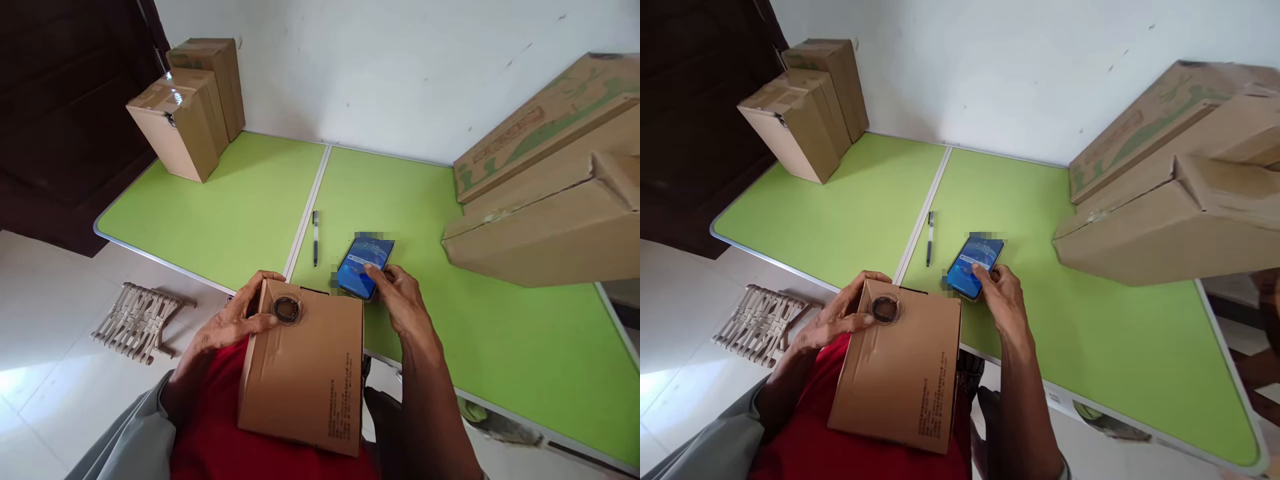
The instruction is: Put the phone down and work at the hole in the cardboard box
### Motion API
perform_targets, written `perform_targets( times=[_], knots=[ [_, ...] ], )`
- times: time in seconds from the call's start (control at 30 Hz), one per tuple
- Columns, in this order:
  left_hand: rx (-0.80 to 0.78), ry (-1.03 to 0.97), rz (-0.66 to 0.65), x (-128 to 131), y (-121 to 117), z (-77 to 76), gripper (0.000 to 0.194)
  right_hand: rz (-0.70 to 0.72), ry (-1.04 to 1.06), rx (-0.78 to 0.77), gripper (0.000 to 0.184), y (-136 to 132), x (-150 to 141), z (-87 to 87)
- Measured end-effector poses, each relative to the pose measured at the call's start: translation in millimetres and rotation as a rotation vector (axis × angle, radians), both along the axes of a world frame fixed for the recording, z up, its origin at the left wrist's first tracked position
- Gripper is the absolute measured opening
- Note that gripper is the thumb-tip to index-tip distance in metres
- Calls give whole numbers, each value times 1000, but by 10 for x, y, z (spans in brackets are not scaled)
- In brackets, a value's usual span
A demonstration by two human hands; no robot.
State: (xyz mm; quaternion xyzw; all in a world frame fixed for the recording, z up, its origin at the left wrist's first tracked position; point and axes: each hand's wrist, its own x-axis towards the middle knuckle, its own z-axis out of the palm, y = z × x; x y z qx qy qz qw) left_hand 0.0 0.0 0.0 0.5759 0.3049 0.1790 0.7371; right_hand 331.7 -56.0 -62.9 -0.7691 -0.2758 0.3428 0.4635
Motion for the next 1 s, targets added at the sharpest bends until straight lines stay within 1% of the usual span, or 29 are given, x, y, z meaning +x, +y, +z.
perform_targets(
  times=[0.1, 0.2, 0.3, 0.4, 0.5, 0.57, 0.6, 0.67, 0.77, 0.83, 0.9, 0.97, 1.0],
  knots=[
    [4, 11, 0, -4, 6, 0, 67, -13, -68, -41, 63, -39, 6, -12],
    [-2, 17, 2, 0, 10, 17, 68, -26, -161, -92, 70, -121, 3, 25],
    [-5, 13, 4, 5, 3, 38, 68, -32, -252, -136, 70, -247, -18, 128],
    [-3, -15, 4, 10, -11, 45, 67, -22, -282, -147, 66, -426, -94, 262],
    [22, -10, 12, 32, -19, 35, 66, 96, -137, -118, 67, -649, -248, 338],
    [52, 17, 9, 67, -18, 28, 66, 191, -31, -88, 72, -798, -377, 324],
    [62, 28, 5, 91, -17, 26, 67, 220, -13, -74, 77, -865, -439, 301],
    [70, 30, 0, 147, -15, 21, 67, 236, -41, -57, 85, -982, -543, 244],
    [45, 4, 2, 230, -19, 8, 68, 235, -47, -32, 90, -1117, -627, 208],
    [4, -30, 24, 278, -23, -3, 67, 246, 0, -1, 91, -1192, -649, 240],
    [-57, -76, 71, 334, -23, -1, 58, 279, 77, 52, 92, -1260, -665, 296],
    [-136, -117, 124, 421, -15, 37, 49, 290, 165, 142, 92, -1316, -676, 340],
    [-174, -128, 140, 486, -6, 74, 48, 269, 196, 197, 90, -1337, -670, 347]
  ],
)
